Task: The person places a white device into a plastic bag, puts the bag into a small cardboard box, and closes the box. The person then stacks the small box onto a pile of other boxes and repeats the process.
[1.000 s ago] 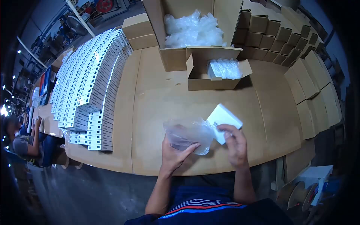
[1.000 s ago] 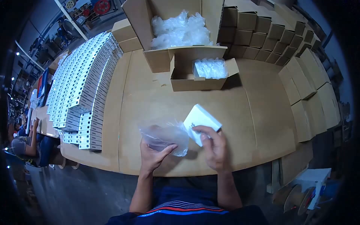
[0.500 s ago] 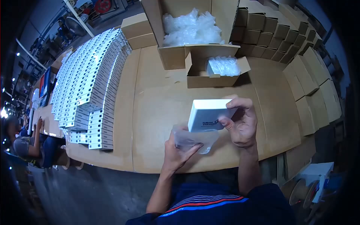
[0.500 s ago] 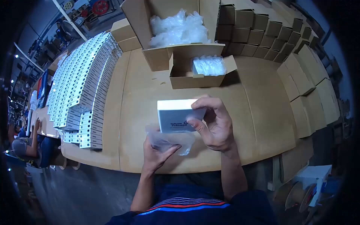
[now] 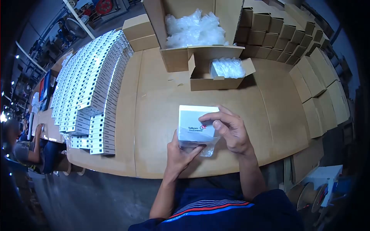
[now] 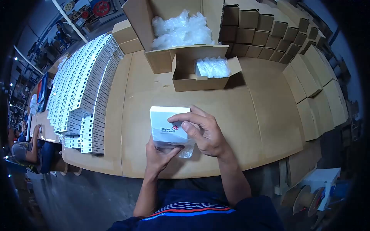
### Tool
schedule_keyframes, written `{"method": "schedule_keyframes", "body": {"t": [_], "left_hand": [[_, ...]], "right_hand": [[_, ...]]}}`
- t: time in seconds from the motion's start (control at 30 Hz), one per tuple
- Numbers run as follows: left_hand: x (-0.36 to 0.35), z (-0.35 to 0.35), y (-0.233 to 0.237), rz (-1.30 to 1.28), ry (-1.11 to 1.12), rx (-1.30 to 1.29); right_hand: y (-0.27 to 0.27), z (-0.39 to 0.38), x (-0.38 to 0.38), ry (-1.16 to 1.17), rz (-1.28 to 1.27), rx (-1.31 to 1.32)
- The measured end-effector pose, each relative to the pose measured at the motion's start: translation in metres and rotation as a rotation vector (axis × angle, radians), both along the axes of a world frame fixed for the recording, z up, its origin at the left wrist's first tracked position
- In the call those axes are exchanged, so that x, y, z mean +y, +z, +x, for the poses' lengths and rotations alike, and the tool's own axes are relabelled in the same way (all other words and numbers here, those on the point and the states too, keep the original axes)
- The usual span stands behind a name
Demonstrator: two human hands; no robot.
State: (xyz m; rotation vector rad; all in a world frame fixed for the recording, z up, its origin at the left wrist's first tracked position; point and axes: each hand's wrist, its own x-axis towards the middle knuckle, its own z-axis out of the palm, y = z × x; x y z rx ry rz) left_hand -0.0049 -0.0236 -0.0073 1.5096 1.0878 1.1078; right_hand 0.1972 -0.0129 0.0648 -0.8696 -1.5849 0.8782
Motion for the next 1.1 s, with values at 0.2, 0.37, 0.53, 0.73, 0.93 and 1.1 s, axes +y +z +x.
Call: {"method": "schedule_keyframes", "body": {"t": [0.2, 0.37, 0.53, 0.73, 0.93, 1.1], "left_hand": [[-0.002, -0.010, -0.012, -0.197, -0.141, -0.379], [-0.005, -0.003, -0.029, -0.305, -0.069, -0.487], [-0.005, 0.004, -0.028, -0.251, 0.028, -0.542], [0.000, -0.005, -0.045, -0.140, 0.007, -0.446], [0.005, 0.002, -0.029, -0.042, 0.036, -0.343], [0.008, 0.000, -0.026, -0.016, 0.032, -0.390]], "right_hand": [[-0.009, 0.009, 0.002, 0.122, -0.193, -0.030], [-0.035, -0.002, -0.003, 0.179, -0.224, 0.227], [-0.065, -0.015, -0.023, -0.027, -0.290, 0.490], [-0.077, -0.027, -0.029, -0.223, -0.417, 0.543], [-0.077, -0.034, -0.028, -0.234, -0.371, 0.624], [-0.092, -0.034, -0.030, -0.173, -0.314, 0.675]]}}
